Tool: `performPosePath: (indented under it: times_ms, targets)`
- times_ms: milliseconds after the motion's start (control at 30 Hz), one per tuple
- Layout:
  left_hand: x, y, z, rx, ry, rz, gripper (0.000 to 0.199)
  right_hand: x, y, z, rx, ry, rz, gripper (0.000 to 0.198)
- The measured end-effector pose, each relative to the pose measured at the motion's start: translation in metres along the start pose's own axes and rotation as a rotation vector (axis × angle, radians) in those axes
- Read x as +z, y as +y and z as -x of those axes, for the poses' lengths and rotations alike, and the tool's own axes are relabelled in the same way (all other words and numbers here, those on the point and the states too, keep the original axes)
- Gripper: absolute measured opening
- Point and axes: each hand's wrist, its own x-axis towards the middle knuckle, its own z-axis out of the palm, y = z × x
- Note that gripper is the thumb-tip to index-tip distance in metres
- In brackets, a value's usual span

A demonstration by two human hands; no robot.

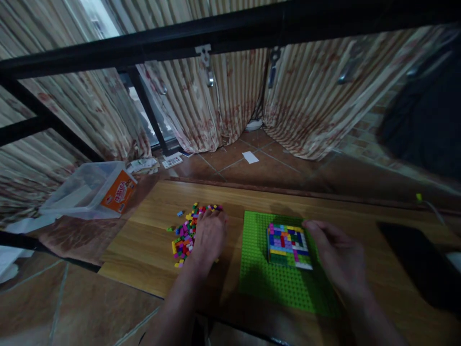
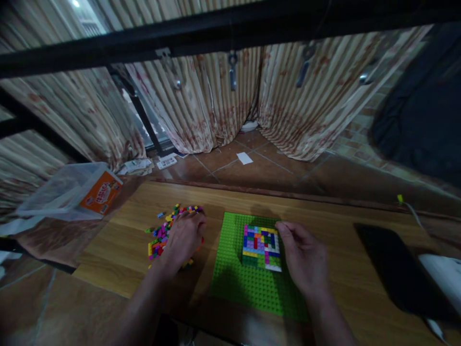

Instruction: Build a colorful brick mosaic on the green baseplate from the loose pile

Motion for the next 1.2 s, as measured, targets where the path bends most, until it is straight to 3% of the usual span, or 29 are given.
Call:
performPosePath:
  times_ms: [100,167,300,467,633,867,1033,1200]
  targets:
    - [-0.001,0.002,-0.002,0.008,0.053,0.138,0.016,0.000,0.000,0.000,-0.034,-0.007,-0.031,0.030]
    - [-0.001,0.008,-0.003,0.026,0.085,0.345,0.017,0.000,0.001,0.000,-0.059,-0.013,-0.049,0.030]
    - [-0.001,0.035,0.001,0.058,0.100,0.776,0.016,0.001,0.000,0.003,-0.126,-0.047,-0.121,0.026]
    - [0.006,0.069,0.005,0.105,0.045,1.027,0.017,0.001,-0.006,0.010,-0.265,-0.168,-0.128,0.017]
    - [0.010,0.087,0.006,0.130,0.058,1.028,0.022,0.001,-0.014,0.014,-0.367,-0.268,-0.146,0.016]
    - [0.007,0.098,0.008,0.238,0.082,0.807,0.038,0.004,-0.014,0.015,-0.433,-0.356,-0.177,0.014]
    - [0.010,0.102,0.008,0.248,0.093,0.834,0.040,0.000,-0.013,0.014,-0.377,-0.293,-0.155,0.014]
    - [0.011,0.096,0.005,0.082,0.126,0.824,0.033,-0.009,-0.004,0.003,-0.249,-0.050,-0.175,0.011]
